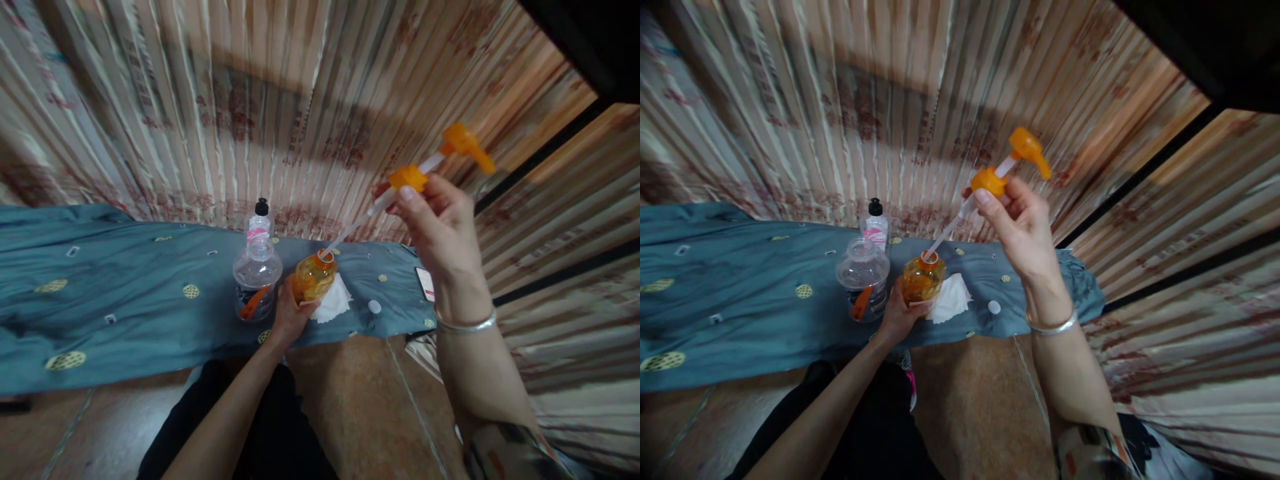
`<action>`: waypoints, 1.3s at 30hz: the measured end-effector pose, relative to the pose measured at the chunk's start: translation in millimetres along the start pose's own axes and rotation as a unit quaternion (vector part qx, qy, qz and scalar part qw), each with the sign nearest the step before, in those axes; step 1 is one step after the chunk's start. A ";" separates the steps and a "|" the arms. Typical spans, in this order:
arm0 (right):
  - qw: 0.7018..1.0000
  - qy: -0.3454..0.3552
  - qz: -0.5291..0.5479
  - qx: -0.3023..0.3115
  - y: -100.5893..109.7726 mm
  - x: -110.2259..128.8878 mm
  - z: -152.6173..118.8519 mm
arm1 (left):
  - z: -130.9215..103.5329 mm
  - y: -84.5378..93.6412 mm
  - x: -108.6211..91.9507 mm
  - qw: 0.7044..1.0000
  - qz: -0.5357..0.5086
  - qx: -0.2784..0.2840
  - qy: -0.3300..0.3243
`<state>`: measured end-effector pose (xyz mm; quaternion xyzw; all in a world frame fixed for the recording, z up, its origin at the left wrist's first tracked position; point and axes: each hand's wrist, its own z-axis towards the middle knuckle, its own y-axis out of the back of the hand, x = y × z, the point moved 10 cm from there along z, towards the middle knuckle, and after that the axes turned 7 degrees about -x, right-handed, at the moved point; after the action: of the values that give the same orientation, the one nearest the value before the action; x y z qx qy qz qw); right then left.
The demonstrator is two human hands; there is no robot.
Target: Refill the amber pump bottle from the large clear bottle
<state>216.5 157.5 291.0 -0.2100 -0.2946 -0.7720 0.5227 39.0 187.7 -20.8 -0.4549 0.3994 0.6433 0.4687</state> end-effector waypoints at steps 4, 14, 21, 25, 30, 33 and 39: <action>0.995 0.020 0.083 -0.046 26.5 19.0 16.4 | 0.3 1.5 -4.5 1.000 0.004 0.003 0.001; 0.997 0.006 0.069 -0.045 34.6 23.0 17.0 | 0.8 2.2 -5.1 1.000 0.012 0.000 0.006; 0.992 0.031 0.054 -0.111 68.5 28.1 7.5 | 1.3 3.3 -2.0 1.000 0.010 -0.001 0.008; 0.979 0.059 0.058 -0.187 109.2 25.9 1.5 | 1.5 3.4 2.9 1.000 0.005 -0.001 0.014; 0.964 0.072 0.001 -0.256 137.9 -3.5 -9.5 | 1.9 2.0 8.4 1.000 -0.005 0.003 0.016; 0.968 0.002 -0.124 -0.218 127.4 -53.4 -18.2 | 1.6 2.0 10.0 1.000 -0.012 0.002 0.013; 0.822 0.020 -0.536 0.192 35.6 -161.1 -51.4 | 0.1 3.1 9.6 1.000 -0.020 -0.005 0.009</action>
<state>307.6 222.9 159.7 0.1004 -0.4922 -0.8624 0.0623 34.6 189.3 -29.7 -0.4708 0.3911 0.6320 0.4754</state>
